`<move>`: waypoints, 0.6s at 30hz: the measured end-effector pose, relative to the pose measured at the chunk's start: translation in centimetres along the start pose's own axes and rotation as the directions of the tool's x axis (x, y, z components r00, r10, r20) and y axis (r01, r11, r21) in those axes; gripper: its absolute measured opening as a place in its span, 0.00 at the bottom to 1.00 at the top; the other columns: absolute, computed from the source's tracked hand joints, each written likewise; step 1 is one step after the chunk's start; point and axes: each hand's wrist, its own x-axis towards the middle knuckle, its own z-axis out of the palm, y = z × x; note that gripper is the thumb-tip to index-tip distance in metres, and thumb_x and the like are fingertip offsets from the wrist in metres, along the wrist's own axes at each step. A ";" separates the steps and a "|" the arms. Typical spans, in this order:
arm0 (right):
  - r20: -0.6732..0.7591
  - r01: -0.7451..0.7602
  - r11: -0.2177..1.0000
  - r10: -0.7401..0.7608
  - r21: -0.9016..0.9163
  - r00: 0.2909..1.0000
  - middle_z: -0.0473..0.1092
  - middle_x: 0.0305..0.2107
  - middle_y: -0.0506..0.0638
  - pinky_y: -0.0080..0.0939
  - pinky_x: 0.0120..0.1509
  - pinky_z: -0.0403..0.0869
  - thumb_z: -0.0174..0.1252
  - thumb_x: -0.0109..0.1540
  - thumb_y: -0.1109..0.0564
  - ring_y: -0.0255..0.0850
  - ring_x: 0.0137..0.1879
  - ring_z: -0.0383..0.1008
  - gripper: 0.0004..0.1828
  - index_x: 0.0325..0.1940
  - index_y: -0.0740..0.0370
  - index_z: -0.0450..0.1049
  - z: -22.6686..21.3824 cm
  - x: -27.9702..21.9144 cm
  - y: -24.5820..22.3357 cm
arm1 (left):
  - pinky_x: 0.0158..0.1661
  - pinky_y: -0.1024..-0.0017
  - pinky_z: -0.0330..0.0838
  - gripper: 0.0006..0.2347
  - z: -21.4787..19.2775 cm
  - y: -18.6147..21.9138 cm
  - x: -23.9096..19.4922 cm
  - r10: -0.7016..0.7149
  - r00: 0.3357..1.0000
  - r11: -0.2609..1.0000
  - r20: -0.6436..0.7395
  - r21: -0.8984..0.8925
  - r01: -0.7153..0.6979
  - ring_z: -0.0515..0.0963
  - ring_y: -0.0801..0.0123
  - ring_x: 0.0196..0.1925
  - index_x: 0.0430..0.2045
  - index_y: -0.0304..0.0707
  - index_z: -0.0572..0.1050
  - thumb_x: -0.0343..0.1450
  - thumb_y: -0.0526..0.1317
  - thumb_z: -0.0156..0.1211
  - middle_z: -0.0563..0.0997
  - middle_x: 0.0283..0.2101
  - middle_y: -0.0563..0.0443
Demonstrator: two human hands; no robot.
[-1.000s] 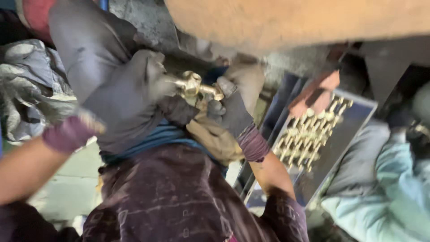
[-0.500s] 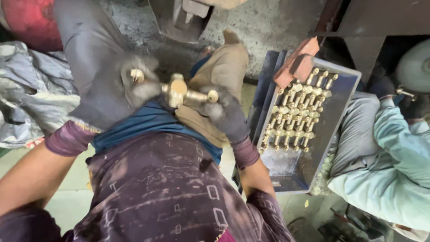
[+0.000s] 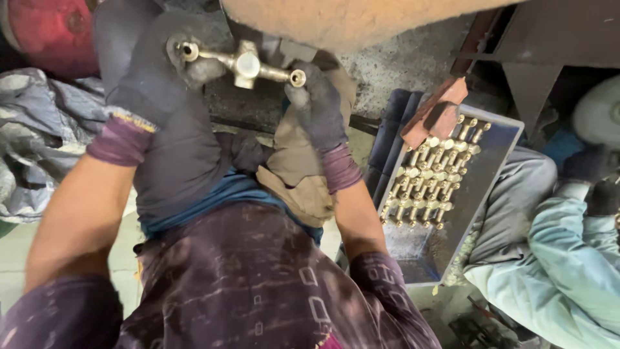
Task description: The person holds brass valve components and applies them to a rotating grinding wheel to smooth the surface, placing finished items into a tray.
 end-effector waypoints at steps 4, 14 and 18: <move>0.079 -0.173 0.979 0.165 0.105 0.983 0.74 0.40 0.55 0.43 0.54 0.77 0.62 0.68 0.55 0.45 0.46 0.78 0.13 0.54 0.64 0.73 0.1 0.3 -1.1 | 0.57 0.67 0.74 0.19 -0.2 -2.2 -0.5 -0.162 0.986 0.981 0.032 -0.100 0.164 0.79 0.63 0.56 0.56 0.31 0.69 0.75 0.39 0.71 0.78 0.54 0.46; 0.227 -0.303 0.924 0.251 0.233 0.941 0.72 0.45 0.54 0.47 0.55 0.76 0.55 0.62 0.63 0.51 0.50 0.75 0.16 0.55 0.60 0.69 2.0 -2.2 6.0 | 0.52 0.72 0.73 0.15 -0.6 -1.9 1.0 -0.432 0.892 0.858 0.135 -0.243 0.453 0.77 0.69 0.51 0.49 0.30 0.70 0.73 0.39 0.64 0.79 0.48 0.48; 0.316 0.155 0.882 -0.008 -0.444 0.949 0.72 0.43 0.57 0.50 0.58 0.70 0.59 0.59 0.63 0.54 0.51 0.72 0.20 0.56 0.60 0.70 2.6 -3.0 8.0 | 0.47 0.65 0.73 0.13 -0.9 -3.8 1.9 -0.429 0.886 0.893 0.175 0.226 0.388 0.77 0.55 0.46 0.49 0.29 0.72 0.76 0.40 0.64 0.77 0.43 0.38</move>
